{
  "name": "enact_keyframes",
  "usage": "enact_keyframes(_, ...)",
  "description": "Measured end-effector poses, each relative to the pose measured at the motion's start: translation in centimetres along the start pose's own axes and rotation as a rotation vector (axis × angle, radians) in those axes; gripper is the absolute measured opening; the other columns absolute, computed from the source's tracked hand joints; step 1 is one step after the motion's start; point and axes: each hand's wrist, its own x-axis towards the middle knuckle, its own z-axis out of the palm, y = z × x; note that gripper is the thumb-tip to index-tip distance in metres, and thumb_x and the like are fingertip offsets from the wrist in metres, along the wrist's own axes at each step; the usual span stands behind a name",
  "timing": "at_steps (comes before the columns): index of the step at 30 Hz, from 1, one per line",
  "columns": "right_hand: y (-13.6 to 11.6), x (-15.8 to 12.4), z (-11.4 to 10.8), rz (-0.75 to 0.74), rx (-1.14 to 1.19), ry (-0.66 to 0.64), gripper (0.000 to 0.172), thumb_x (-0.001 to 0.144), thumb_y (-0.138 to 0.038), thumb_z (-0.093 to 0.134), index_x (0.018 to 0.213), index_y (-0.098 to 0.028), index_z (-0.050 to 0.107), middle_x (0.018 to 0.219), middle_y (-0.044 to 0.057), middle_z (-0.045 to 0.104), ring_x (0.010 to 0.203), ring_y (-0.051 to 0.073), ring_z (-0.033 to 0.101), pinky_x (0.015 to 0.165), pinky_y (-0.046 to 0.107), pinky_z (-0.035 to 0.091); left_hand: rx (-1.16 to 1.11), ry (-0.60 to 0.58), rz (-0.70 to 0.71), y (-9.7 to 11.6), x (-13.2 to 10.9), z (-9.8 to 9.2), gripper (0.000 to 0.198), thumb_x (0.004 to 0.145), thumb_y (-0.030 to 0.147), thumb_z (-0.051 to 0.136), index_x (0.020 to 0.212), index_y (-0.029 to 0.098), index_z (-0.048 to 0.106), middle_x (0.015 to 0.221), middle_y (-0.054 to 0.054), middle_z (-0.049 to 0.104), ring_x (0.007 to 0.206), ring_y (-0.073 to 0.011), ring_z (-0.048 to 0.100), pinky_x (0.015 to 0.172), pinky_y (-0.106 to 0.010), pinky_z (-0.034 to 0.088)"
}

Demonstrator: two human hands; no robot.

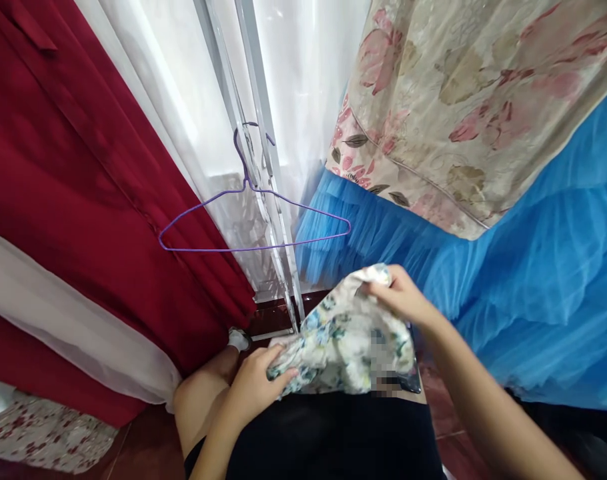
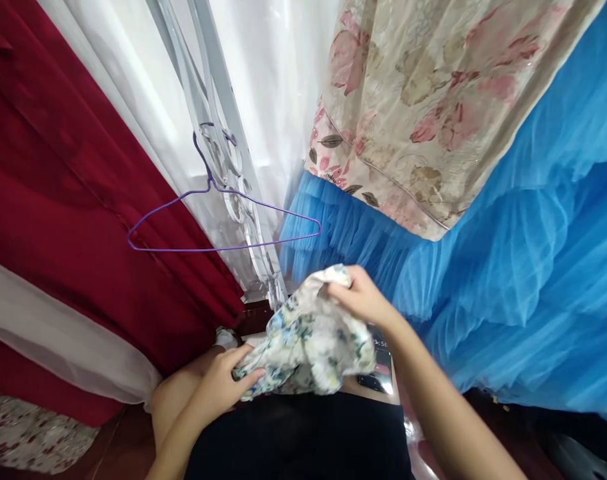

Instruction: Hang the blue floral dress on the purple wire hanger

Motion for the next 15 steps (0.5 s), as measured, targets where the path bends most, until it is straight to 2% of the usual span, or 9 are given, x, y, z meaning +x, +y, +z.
enact_keyframes(2, -0.9, 3.4, -2.3, -0.114, -0.085, 0.116, 0.017, 0.071, -0.027, 0.066, 0.060, -0.019, 0.056, 0.058, -0.003, 0.047, 0.057, 0.012, 0.038, 0.052, 0.025, 0.030, 0.034, 0.133, 0.105, 0.3, 0.6, -2.6, 0.024, 0.091, 0.042, 0.068, 0.100, 0.021, 0.073, 0.097, -0.007, 0.073, 0.091, -0.0242, 0.066, 0.083, -0.033, 0.052)
enact_keyframes(4, -1.9, 7.3, -3.6, -0.204, -0.106, 0.160, 0.015, 0.068, -0.027, 0.068, 0.061, -0.020, 0.056, 0.061, -0.002, 0.050, 0.060, 0.014, 0.042, 0.057, 0.026, 0.037, 0.061, 0.249, 0.258, 1.5, 1.3, -5.0, 0.018, 0.096, 0.036, 0.063, 0.089, 0.020, 0.068, 0.088, -0.005, 0.069, 0.090, -0.0222, 0.063, 0.085, -0.034, 0.050)
enact_keyframes(7, -3.2, 13.3, -3.3, -0.214, 0.052, 0.170, 0.015, 0.066, -0.030, 0.070, 0.064, -0.022, 0.058, 0.064, -0.002, 0.057, 0.066, 0.017, 0.051, 0.066, 0.028, 0.046, 0.111, 0.365, 0.445, 4.0, 2.4, -7.7, 0.008, 0.097, 0.027, 0.063, 0.091, 0.021, 0.064, 0.087, -0.003, 0.067, 0.094, -0.0212, 0.062, 0.095, -0.037, 0.047)
enact_keyframes(9, -3.9, 16.5, -1.9, -0.113, 0.217, 0.070, 0.015, 0.063, -0.031, 0.072, 0.069, -0.021, 0.062, 0.065, -0.001, 0.062, 0.068, 0.020, 0.058, 0.068, 0.030, 0.050, 0.126, 0.425, 0.501, 5.1, 2.9, -8.7, 0.003, 0.095, 0.022, 0.065, 0.092, 0.022, 0.063, 0.088, -0.002, 0.068, 0.096, -0.0208, 0.062, 0.100, -0.038, 0.046)
enact_keyframes(11, -4.4, 18.5, -0.2, 0.000, 0.323, -0.097, 0.019, 0.062, -0.031, 0.076, 0.074, -0.019, 0.067, 0.067, 0.002, 0.068, 0.069, 0.021, 0.063, 0.068, 0.031, 0.053, 0.141, 0.496, 0.505, 5.0, 3.0, -9.5, 0.005, 0.094, 0.021, 0.067, 0.091, 0.022, 0.063, 0.088, -0.002, 0.067, 0.098, -0.0209, 0.062, 0.101, -0.038, 0.046)
enact_keyframes(13, -4.8, 19.3, 1.3, 0.023, 0.346, -0.256, 0.024, 0.061, -0.028, 0.080, 0.080, -0.017, 0.071, 0.071, 0.002, 0.072, 0.069, 0.021, 0.065, 0.068, 0.030, 0.054, 0.192, 0.552, 0.487, 3.7, 2.9, -10.3, 0.006, 0.093, 0.022, 0.068, 0.089, 0.022, 0.063, 0.087, -0.002, 0.067, 0.096, -0.0207, 0.063, 0.102, -0.039, 0.047)
enact_keyframes(15, -5.1, 19.4, 2.2, -0.040, 0.327, -0.361, 0.033, 0.061, -0.026, 0.082, 0.091, -0.016, 0.076, 0.076, 0.000, 0.076, 0.071, 0.018, 0.067, 0.070, 0.027, 0.054, 0.297, 0.593, 0.463, 1.2, 2.7, -11.2, 0.009, 0.094, 0.024, 0.066, 0.086, 0.021, 0.064, 0.084, -0.002, 0.068, 0.087, -0.0195, 0.063, 0.104, -0.041, 0.045)
